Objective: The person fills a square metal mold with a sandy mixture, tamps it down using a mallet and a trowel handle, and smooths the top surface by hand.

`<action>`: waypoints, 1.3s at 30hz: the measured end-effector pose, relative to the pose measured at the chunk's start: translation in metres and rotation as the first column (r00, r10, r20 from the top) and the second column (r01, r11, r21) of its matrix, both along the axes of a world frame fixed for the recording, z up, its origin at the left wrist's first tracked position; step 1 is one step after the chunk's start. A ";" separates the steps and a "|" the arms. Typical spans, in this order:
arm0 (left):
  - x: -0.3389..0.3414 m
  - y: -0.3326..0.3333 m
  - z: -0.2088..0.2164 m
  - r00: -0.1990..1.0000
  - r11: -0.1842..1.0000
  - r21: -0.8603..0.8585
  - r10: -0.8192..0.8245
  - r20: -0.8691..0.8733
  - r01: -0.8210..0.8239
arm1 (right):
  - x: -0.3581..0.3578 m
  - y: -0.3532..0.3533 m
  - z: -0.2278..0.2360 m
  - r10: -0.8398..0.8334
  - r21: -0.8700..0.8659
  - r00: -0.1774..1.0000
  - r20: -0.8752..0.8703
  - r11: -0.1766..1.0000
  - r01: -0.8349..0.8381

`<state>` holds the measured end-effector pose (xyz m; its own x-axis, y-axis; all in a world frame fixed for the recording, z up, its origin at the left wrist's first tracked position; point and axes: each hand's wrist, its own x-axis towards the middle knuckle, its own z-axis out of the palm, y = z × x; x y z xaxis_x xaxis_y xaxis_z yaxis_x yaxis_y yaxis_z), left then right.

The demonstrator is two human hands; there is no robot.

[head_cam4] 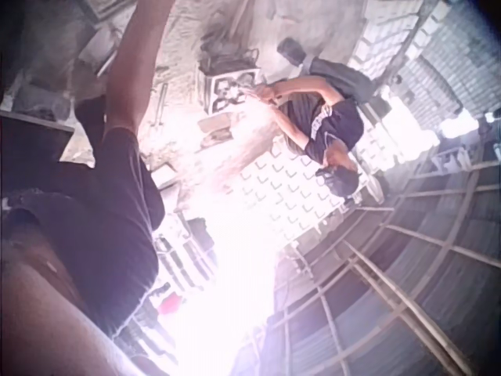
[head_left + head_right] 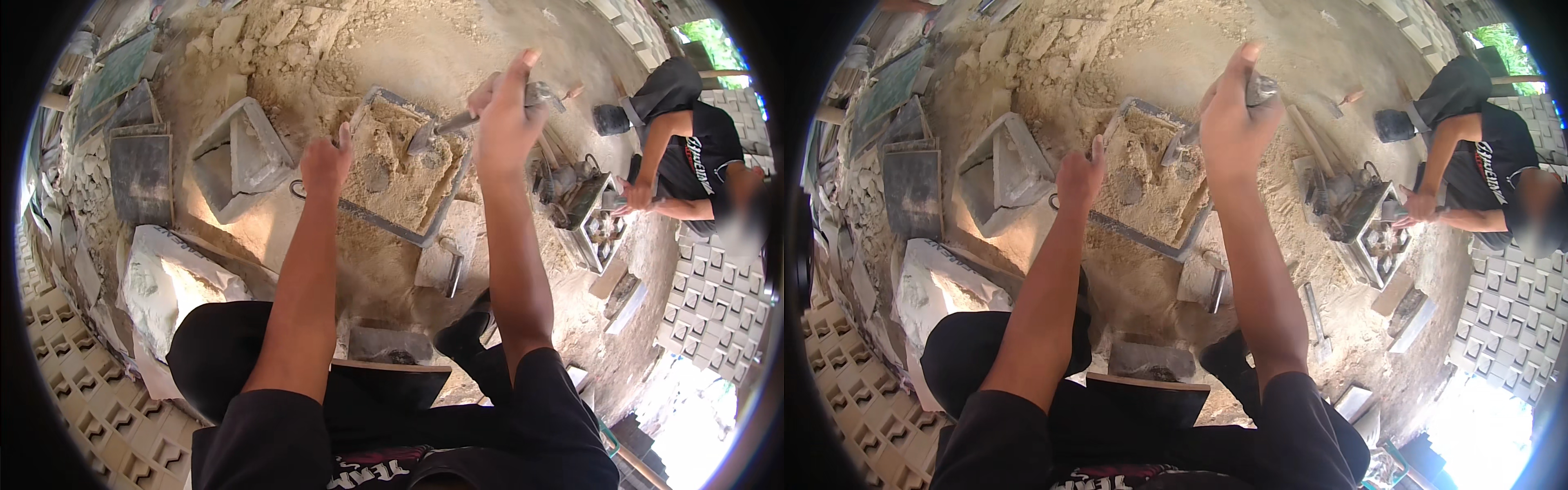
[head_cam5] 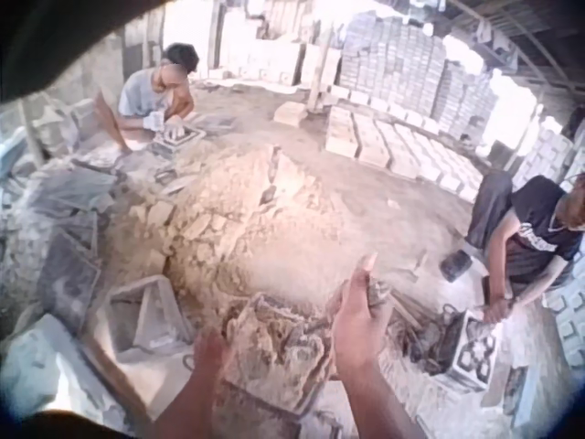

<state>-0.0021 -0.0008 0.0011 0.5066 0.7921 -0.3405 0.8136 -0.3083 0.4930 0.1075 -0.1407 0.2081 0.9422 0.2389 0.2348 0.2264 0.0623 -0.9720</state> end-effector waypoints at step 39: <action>-0.001 -0.004 0.002 0.998 0.999 0.041 0.007 0.066 -0.009 | -0.022 -0.071 -0.015 0.481 0.031 0.872 0.093 0.874 -0.485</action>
